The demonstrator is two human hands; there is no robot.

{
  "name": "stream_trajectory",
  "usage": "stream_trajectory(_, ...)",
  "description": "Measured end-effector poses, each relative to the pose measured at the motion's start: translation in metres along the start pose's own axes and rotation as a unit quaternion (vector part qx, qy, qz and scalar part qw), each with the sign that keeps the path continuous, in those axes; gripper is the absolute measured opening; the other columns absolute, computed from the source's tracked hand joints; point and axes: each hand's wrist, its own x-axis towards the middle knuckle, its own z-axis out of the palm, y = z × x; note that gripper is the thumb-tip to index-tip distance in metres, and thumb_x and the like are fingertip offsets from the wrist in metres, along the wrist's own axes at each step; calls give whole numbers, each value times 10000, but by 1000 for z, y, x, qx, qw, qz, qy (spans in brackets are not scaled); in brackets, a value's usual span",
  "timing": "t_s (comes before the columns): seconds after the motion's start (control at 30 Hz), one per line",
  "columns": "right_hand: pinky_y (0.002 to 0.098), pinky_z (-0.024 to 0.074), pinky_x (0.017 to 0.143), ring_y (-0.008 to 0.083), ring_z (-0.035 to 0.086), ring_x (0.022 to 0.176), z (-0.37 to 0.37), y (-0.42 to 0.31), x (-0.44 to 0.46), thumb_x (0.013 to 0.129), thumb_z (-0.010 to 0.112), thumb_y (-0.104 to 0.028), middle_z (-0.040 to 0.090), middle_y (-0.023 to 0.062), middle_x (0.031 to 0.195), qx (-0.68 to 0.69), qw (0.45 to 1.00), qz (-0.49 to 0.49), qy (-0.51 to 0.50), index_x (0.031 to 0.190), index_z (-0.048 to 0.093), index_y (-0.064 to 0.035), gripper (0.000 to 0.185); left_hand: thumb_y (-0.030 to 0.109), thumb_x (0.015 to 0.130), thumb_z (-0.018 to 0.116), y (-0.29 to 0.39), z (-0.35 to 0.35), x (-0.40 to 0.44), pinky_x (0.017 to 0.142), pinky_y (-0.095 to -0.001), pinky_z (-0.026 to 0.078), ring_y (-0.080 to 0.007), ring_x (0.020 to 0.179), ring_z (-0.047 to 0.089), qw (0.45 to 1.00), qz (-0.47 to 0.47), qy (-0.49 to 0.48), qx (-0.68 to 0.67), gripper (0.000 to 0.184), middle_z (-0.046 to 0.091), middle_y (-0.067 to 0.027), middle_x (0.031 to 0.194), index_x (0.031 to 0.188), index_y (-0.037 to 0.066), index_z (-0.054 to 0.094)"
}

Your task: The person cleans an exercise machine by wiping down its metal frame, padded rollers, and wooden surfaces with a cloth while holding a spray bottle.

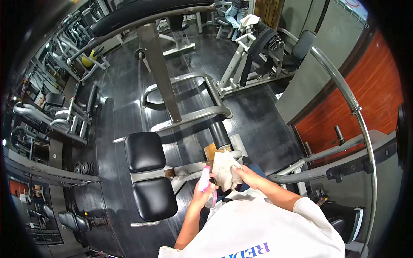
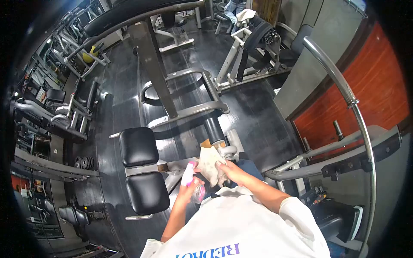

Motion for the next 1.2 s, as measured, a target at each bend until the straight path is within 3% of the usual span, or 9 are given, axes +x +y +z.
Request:
stream_trajectory(0.07,323,408,1022,176,511,1223,12,-6,-8,1029,469,-347,534,86,1361,6,999,15,-49,1447,415,-24,531,326,892,693,-2,3,-4,778,-355,539,-202,857,653,995,-26,-20,-94,764,509,-105,1285,1481,21,313)
stream_trajectory(0.23,323,438,973,162,549,1131,32,-34,-26,1024,496,-352,596,82,1263,-109,993,-30,-36,1375,493,-1,496,252,909,669,13,9,-12,767,-336,529,-162,853,643,988,-33,-25,-147,611,593,-88,1146,1409,19,406)
stream_trajectory(0.33,326,477,887,207,598,1000,40,-54,-36,971,581,-284,648,110,1095,-297,953,-53,10,1293,564,-7,425,152,882,688,15,7,-17,714,-264,495,-85,750,577,998,-47,48,-15,402,608,13,825,1248,20,588)
stream_trajectory(0.43,330,505,836,255,614,917,43,-49,-46,908,649,-250,630,154,1029,-413,904,-85,69,1309,555,-50,458,132,884,679,17,6,-19,710,-256,498,-80,761,578,994,-80,57,-54,404,606,13,845,1257,15,579)
stream_trajectory(0.63,459,398,1054,387,498,1262,47,-51,-79,792,749,-381,492,211,1399,-514,807,-279,78,1472,379,-73,834,208,862,738,36,16,-9,904,-308,490,-144,1001,611,990,-15,-122,73,452,651,-47,1101,1254,28,602)
stream_trajectory(0.77,420,396,1080,336,503,1295,49,-30,-87,800,766,-313,458,180,1468,-377,909,-176,-34,1410,482,-78,713,276,848,769,59,35,-7,912,-335,482,-158,1026,604,963,-38,-257,66,535,659,-83,1108,1291,37,588)
stream_trajectory(1.0,397,383,1090,302,472,1339,43,-23,-110,781,723,-215,466,224,1446,-284,953,-61,-87,1447,439,-95,734,355,830,775,61,48,-17,855,-329,494,-161,944,619,951,-24,-278,133,577,681,-99,998,1258,11,598)
stream_trajectory(1.1,448,319,1130,356,359,1405,34,-6,-114,730,702,-182,387,251,1492,-451,864,-220,29,1495,368,-108,838,341,839,771,54,45,-26,845,-307,495,-150,939,617,936,-48,-296,186,608,670,-105,1053,1299,-2,569)
stream_trajectory(1.2,481,286,1141,398,295,1411,35,-10,-116,698,700,-189,335,215,1515,-426,868,-247,67,1468,392,-97,835,269,861,748,59,42,-47,784,-301,512,-132,838,631,975,-77,-207,-35,776,579,-128,1285,1491,35,360)
